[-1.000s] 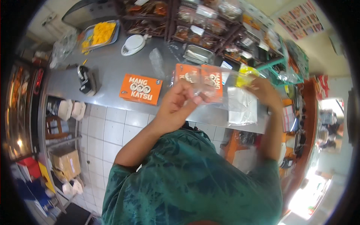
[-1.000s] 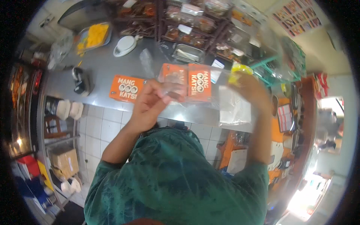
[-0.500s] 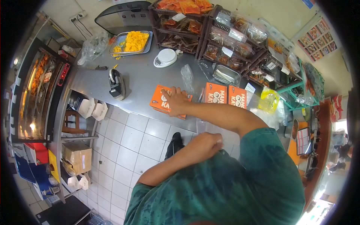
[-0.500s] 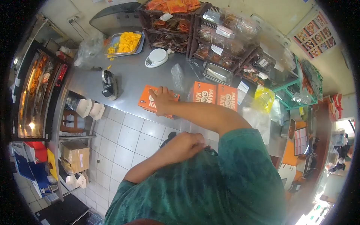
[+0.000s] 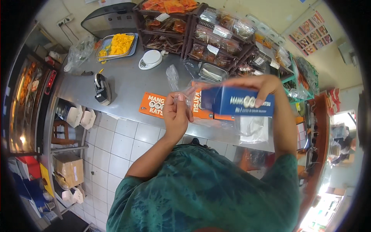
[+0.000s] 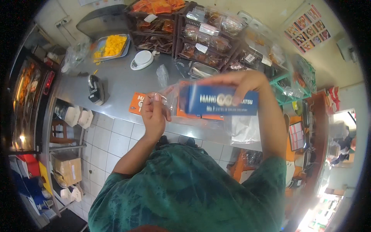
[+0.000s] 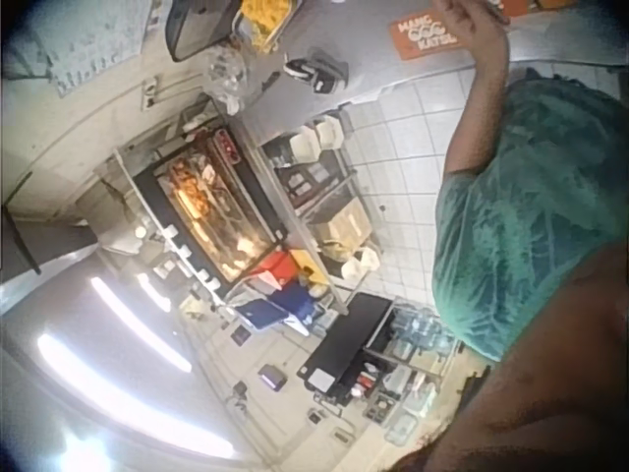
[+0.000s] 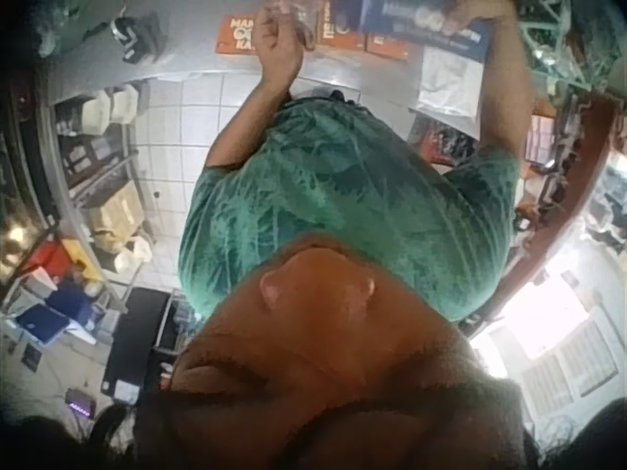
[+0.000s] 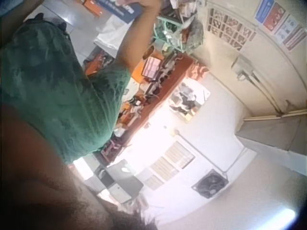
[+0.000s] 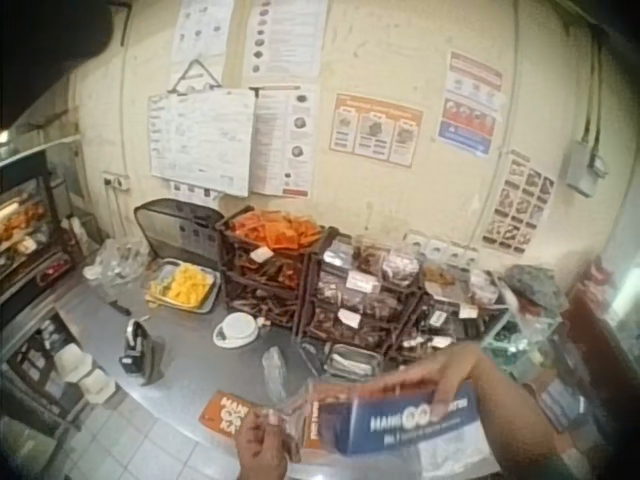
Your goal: The person assembles food boxes and packs them into plastic bags, including adding spoons and securing the bags with tape.
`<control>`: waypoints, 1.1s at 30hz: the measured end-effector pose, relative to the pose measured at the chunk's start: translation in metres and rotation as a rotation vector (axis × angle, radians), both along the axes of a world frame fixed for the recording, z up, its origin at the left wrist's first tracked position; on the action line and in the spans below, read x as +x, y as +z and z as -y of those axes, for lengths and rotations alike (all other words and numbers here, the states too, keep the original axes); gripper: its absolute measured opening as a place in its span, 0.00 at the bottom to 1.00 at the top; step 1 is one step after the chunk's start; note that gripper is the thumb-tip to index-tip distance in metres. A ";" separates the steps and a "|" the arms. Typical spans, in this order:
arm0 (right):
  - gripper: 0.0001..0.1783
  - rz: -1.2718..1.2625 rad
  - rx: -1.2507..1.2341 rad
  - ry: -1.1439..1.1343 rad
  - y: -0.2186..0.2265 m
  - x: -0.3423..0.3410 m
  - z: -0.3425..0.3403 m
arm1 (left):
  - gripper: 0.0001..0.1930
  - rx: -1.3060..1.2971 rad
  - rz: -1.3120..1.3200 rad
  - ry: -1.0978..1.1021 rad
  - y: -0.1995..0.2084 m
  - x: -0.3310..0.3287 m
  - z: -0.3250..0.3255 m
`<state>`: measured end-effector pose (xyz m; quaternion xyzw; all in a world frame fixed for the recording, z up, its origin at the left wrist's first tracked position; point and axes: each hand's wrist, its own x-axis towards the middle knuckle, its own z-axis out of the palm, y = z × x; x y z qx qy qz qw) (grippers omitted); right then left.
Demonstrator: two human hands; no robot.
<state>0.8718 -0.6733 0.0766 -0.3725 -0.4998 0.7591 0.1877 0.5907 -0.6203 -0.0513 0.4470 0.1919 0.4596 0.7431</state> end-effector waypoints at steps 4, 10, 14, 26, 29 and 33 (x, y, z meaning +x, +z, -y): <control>0.58 0.471 -0.023 -0.153 -0.076 -0.011 0.022 | 0.07 0.071 -0.124 -0.236 0.011 -0.003 0.019; 0.38 1.698 0.089 -0.545 -0.192 -0.081 0.005 | 0.23 0.340 0.051 -0.459 0.025 0.022 0.051; 0.25 1.649 0.421 -0.382 -0.201 -0.064 0.041 | 0.23 0.293 0.100 -0.490 0.025 0.017 0.048; 0.67 1.184 0.514 0.161 -0.171 -0.199 -0.164 | 0.19 0.856 -0.508 -0.789 -0.010 -0.031 0.043; 0.74 1.331 0.525 0.296 -0.257 -0.229 -0.153 | 0.22 0.810 -0.438 -0.761 -0.008 -0.034 0.038; 0.70 1.256 0.574 0.085 -0.250 -0.237 -0.162 | 0.27 0.941 -0.149 -0.590 -0.020 -0.032 0.030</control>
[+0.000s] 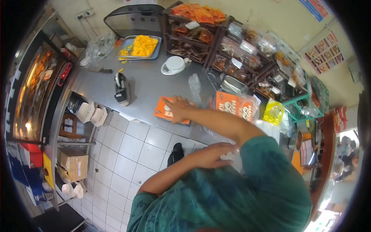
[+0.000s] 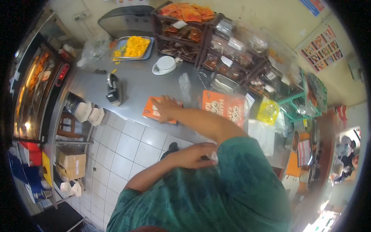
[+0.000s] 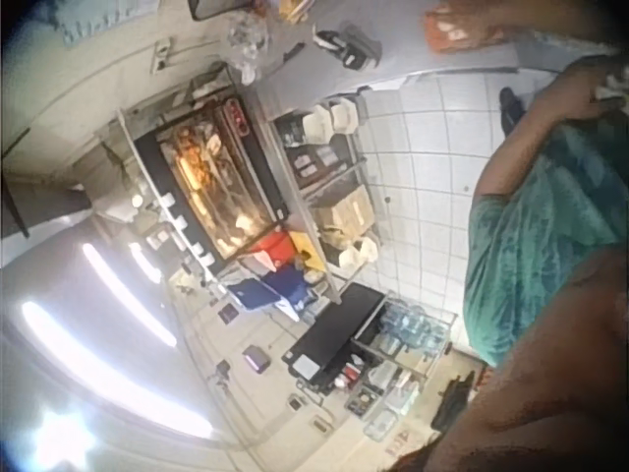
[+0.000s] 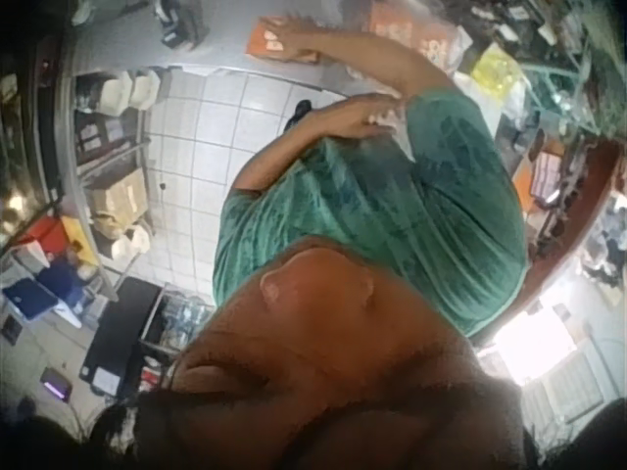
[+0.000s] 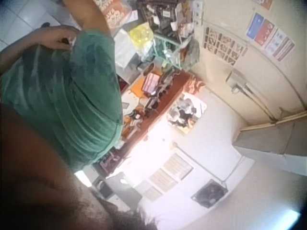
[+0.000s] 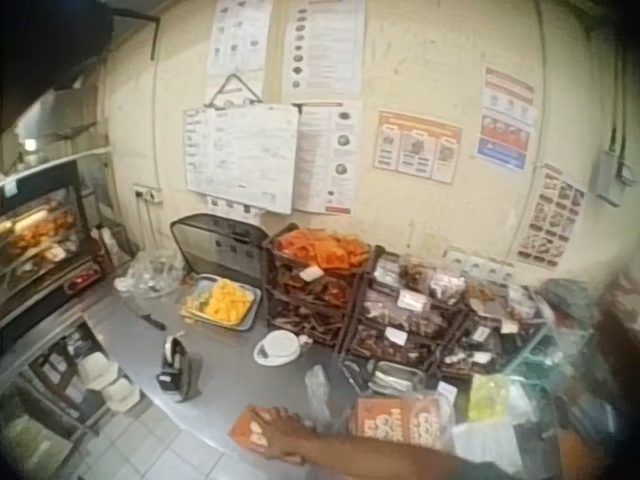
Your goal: The person assembles food boxes and packs them into plastic bags, including adding spoons and securing the bags with tape.
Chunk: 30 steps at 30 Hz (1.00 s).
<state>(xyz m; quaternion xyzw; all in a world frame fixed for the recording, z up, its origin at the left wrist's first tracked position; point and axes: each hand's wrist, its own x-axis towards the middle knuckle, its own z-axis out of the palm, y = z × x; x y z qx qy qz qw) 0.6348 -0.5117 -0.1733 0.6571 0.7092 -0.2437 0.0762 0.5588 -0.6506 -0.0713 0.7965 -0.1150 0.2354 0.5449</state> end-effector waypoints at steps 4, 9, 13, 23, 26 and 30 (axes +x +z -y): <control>0.59 -0.109 0.259 0.103 0.123 0.018 0.002 | 0.35 -0.239 -0.302 -0.175 -0.001 -0.005 -0.009; 0.55 -0.203 0.506 0.010 0.281 0.122 0.090 | 0.34 -0.877 -0.323 0.082 0.031 -0.002 -0.021; 0.53 -0.279 0.583 -0.087 0.303 0.190 0.179 | 0.39 -0.906 0.081 0.109 0.052 0.017 -0.033; 0.51 -1.274 -0.044 -0.628 0.117 0.187 0.215 | 0.44 -0.345 -0.050 0.033 0.053 0.030 -0.049; 0.52 -1.314 0.246 -0.848 0.113 0.201 0.211 | 0.50 -0.685 -0.010 0.087 0.059 0.036 -0.038; 0.59 -0.067 0.355 -1.204 0.091 0.214 0.207 | 0.55 -0.707 -0.083 -0.087 0.053 0.053 -0.028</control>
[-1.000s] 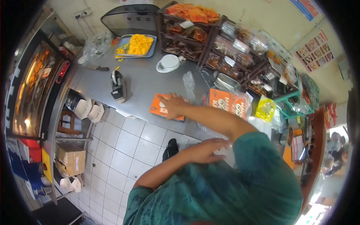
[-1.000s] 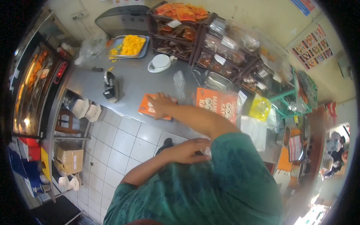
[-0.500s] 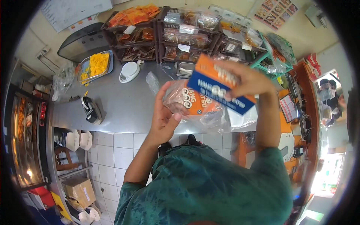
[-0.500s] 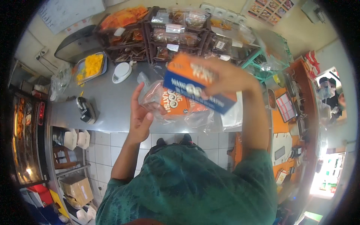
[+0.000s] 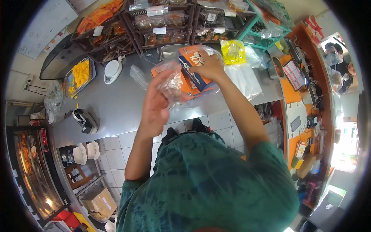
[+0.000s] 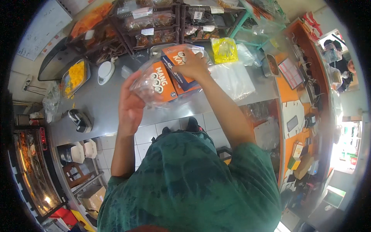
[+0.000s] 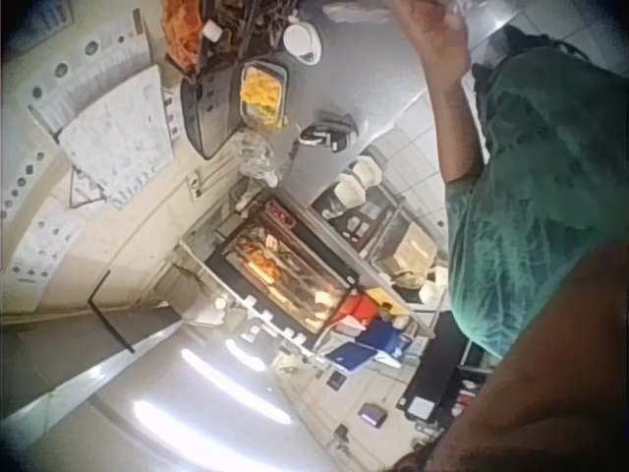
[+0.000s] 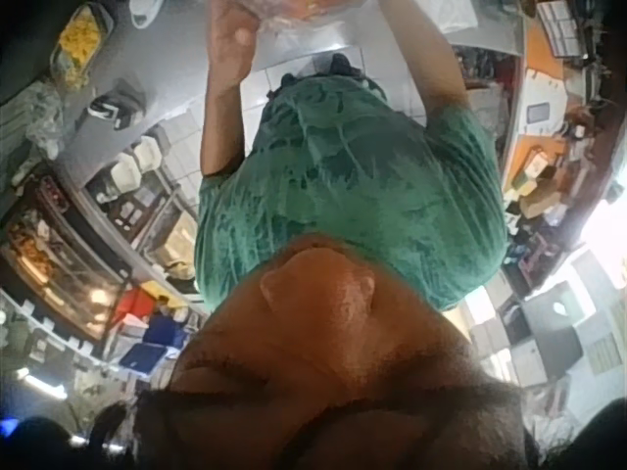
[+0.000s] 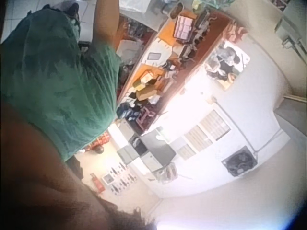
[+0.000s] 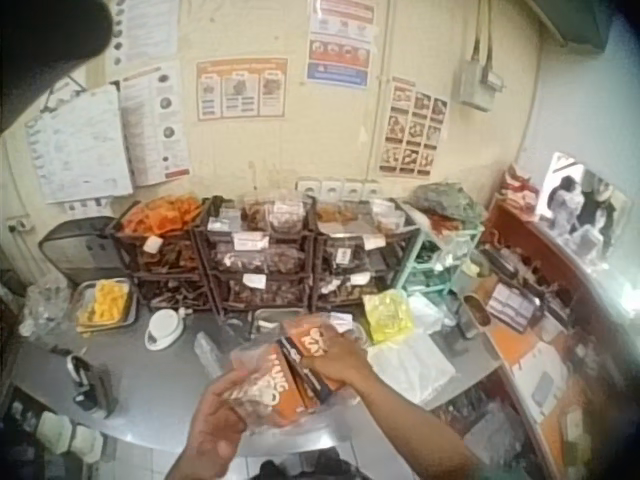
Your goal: The person assembles food boxes and packs them into plastic bags, including adding spoons and securing the bags with tape.
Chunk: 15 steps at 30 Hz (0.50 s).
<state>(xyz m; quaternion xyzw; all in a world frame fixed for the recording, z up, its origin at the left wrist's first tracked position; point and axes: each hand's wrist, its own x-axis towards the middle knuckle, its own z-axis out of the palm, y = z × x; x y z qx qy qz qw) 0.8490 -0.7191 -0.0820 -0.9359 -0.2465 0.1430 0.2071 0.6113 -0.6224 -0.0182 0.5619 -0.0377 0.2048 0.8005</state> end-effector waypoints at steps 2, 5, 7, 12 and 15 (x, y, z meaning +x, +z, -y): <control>0.59 0.011 -0.048 -0.044 -0.009 -0.017 -0.006 | 0.52 0.010 0.033 0.000 0.001 0.015 0.010; 0.59 0.079 -0.104 -0.071 -0.025 -0.028 0.001 | 0.46 -0.013 0.121 -0.013 -0.002 0.025 0.011; 0.52 0.113 -0.044 0.046 -0.038 -0.019 0.014 | 0.45 -0.009 0.115 -0.005 0.002 0.025 0.007; 0.40 -0.047 -0.192 0.324 -0.025 0.030 0.073 | 0.41 -0.003 0.194 0.057 -0.003 0.035 -0.008; 0.39 0.037 -0.565 0.637 -0.008 0.036 0.095 | 0.36 0.013 0.221 0.103 0.002 0.043 -0.017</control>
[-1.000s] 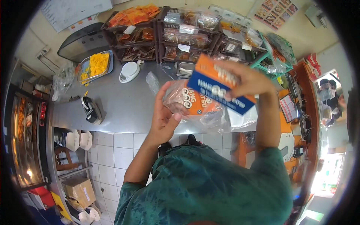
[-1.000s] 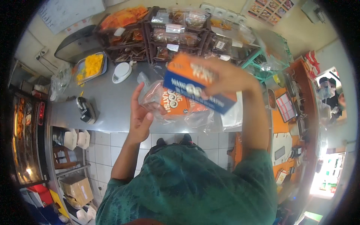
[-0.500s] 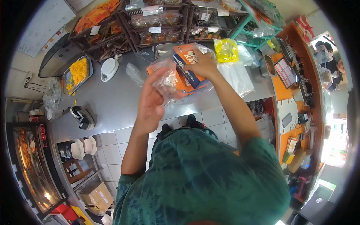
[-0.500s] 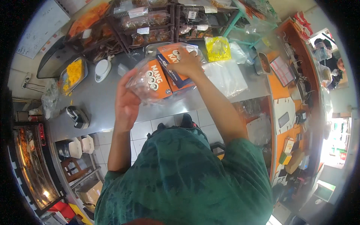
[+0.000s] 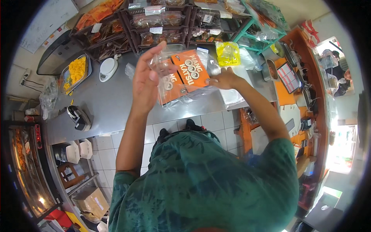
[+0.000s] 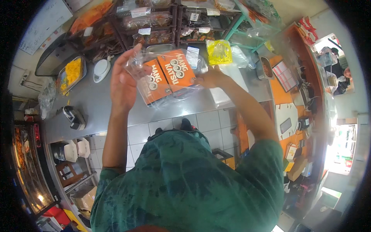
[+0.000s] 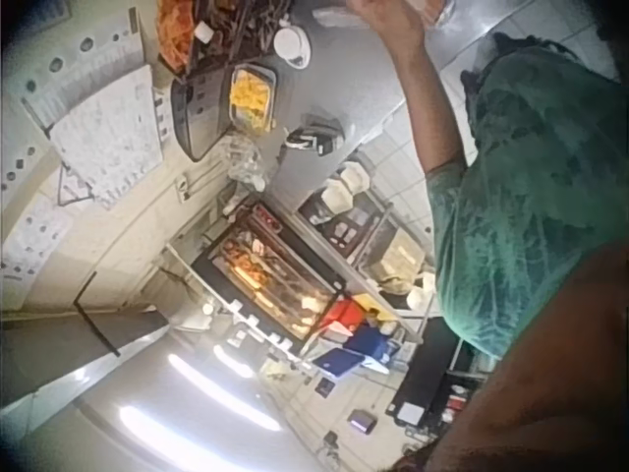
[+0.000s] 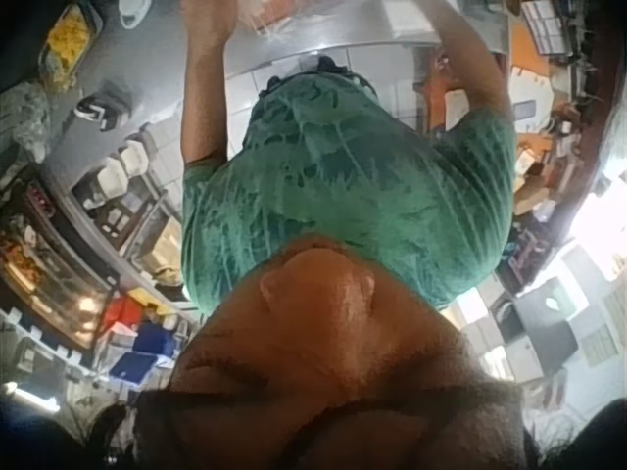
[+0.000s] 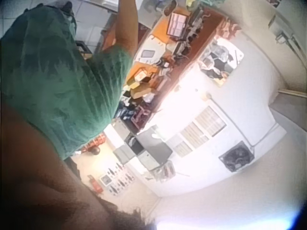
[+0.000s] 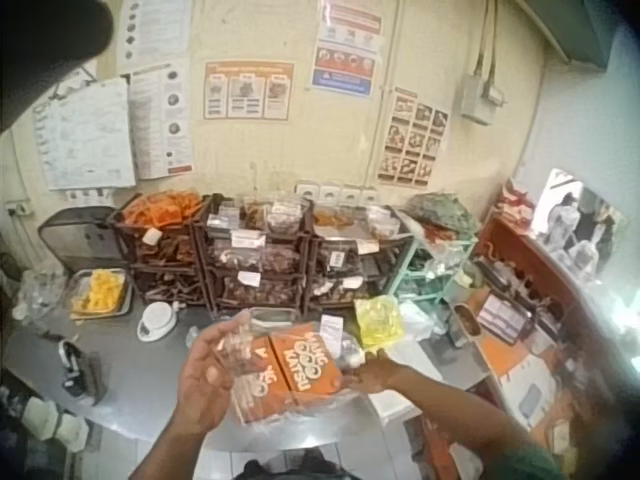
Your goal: The person assembles food boxes and packs them into plastic bags, including adding spoons and securing the bags with tape.
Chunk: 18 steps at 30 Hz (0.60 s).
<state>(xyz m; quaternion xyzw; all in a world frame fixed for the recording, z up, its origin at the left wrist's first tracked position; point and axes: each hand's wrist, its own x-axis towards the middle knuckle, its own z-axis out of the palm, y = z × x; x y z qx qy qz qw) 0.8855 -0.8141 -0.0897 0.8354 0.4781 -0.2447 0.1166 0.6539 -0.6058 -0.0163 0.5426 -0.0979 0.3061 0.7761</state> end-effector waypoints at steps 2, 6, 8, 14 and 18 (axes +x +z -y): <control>0.39 -0.058 -0.052 0.019 -0.012 0.008 0.013 | 0.35 -0.024 0.003 -0.023 0.001 -0.002 -0.002; 0.33 -0.120 -0.113 0.237 -0.013 0.014 0.014 | 0.30 0.040 -0.043 0.010 0.002 -0.004 0.002; 0.28 0.013 -0.001 0.331 0.019 0.037 0.010 | 0.27 0.217 -0.111 0.144 0.008 -0.009 -0.006; 0.22 0.259 0.332 0.350 0.170 0.053 -0.001 | 0.22 0.237 -0.380 0.078 0.044 -0.021 -0.024; 0.39 -0.176 0.758 0.570 0.080 0.022 -0.006 | 0.18 0.378 -0.495 0.041 0.056 -0.026 -0.008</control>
